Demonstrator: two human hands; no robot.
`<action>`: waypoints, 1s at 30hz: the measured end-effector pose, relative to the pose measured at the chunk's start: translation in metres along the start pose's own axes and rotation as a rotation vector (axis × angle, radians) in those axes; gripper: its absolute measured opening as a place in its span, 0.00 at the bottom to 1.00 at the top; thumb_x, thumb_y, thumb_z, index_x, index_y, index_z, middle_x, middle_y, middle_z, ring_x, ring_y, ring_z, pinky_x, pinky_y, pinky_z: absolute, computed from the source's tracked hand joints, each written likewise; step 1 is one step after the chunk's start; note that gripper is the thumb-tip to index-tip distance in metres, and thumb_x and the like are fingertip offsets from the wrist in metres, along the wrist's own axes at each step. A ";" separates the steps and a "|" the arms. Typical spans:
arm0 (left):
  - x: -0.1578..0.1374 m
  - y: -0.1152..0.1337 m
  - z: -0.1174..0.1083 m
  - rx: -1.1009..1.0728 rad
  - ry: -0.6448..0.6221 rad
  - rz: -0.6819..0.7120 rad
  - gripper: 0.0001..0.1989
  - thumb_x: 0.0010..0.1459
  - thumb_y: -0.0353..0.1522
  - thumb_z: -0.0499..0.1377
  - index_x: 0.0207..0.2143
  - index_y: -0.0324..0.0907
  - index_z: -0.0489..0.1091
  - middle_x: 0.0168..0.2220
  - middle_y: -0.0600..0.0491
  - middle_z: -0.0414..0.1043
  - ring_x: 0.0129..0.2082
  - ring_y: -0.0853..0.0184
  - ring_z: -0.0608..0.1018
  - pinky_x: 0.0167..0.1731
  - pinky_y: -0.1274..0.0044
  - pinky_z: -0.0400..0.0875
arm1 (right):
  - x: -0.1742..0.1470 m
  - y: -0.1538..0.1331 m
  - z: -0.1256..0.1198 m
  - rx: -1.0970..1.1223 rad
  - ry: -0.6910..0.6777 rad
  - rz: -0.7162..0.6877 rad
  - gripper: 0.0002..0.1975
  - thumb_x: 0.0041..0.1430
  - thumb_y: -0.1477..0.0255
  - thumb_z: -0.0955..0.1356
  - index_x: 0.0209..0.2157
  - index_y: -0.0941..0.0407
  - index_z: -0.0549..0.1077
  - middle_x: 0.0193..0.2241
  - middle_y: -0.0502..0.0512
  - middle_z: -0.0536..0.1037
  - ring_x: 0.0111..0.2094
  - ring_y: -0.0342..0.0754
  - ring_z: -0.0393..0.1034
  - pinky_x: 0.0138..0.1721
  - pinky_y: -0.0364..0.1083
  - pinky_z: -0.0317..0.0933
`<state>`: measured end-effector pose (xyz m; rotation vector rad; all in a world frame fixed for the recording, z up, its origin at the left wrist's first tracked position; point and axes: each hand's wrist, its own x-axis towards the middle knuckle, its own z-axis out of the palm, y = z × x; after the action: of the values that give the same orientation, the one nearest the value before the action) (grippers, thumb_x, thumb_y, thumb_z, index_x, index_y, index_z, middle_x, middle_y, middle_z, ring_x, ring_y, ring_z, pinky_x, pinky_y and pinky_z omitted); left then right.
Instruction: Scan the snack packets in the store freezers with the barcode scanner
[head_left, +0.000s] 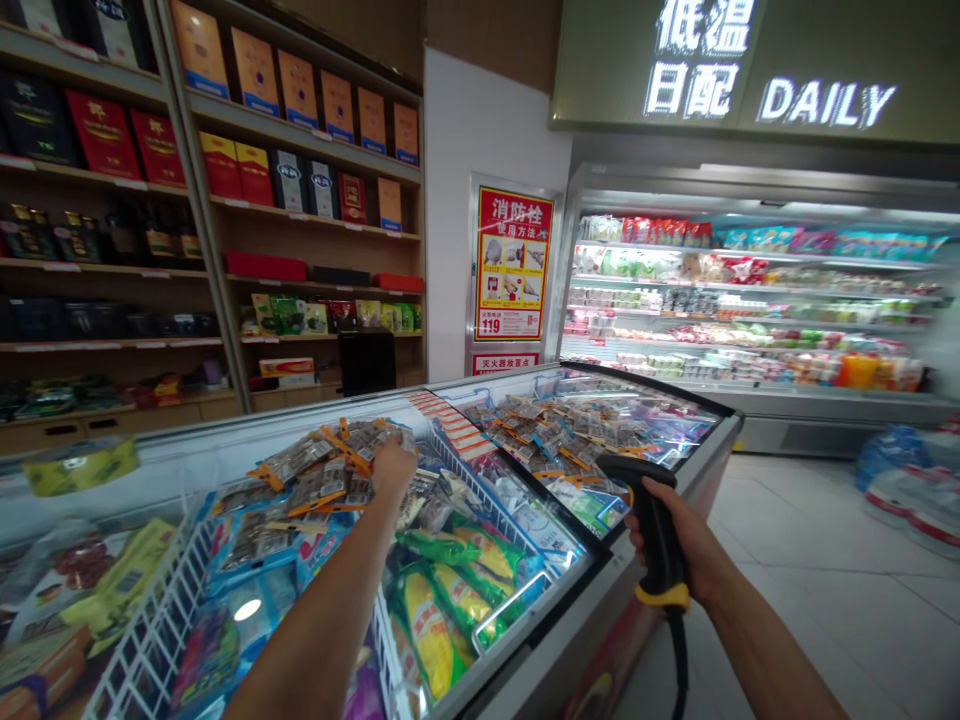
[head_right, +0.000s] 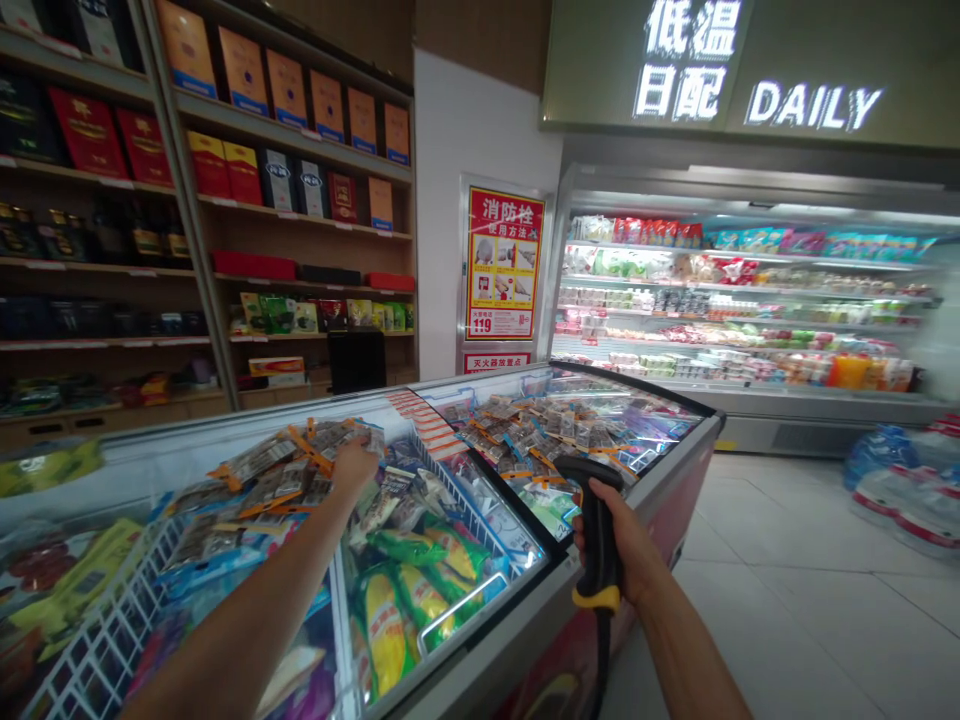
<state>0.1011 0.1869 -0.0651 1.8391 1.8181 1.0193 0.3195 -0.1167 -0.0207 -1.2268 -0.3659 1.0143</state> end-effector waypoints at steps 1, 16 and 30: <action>0.001 -0.002 -0.005 -0.004 0.008 -0.026 0.19 0.45 0.31 0.53 0.43 0.39 0.65 0.42 0.40 0.64 0.40 0.56 0.69 0.38 0.70 0.62 | 0.000 -0.001 -0.002 0.009 0.000 -0.001 0.11 0.47 0.63 0.63 0.26 0.57 0.65 0.12 0.46 0.66 0.12 0.39 0.60 0.11 0.38 0.55; -0.037 0.052 0.017 -0.013 0.205 0.306 0.20 0.46 0.27 0.51 0.44 0.41 0.62 0.50 0.47 0.55 0.49 0.60 0.59 0.46 0.70 0.54 | 0.004 -0.006 -0.024 0.062 0.009 0.009 0.11 0.47 0.63 0.63 0.26 0.57 0.65 0.13 0.46 0.66 0.12 0.39 0.60 0.12 0.39 0.54; -0.070 0.118 0.119 -0.291 -0.305 0.191 0.12 0.35 0.25 0.61 0.27 0.38 0.65 0.38 0.41 0.67 0.50 0.52 0.60 0.45 0.65 0.52 | -0.004 -0.008 -0.026 0.041 0.109 0.023 0.12 0.46 0.62 0.64 0.28 0.57 0.65 0.12 0.46 0.66 0.12 0.39 0.60 0.12 0.38 0.53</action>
<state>0.2742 0.1337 -0.0796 1.8889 1.2688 0.9469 0.3394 -0.1358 -0.0216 -1.2459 -0.2459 0.9654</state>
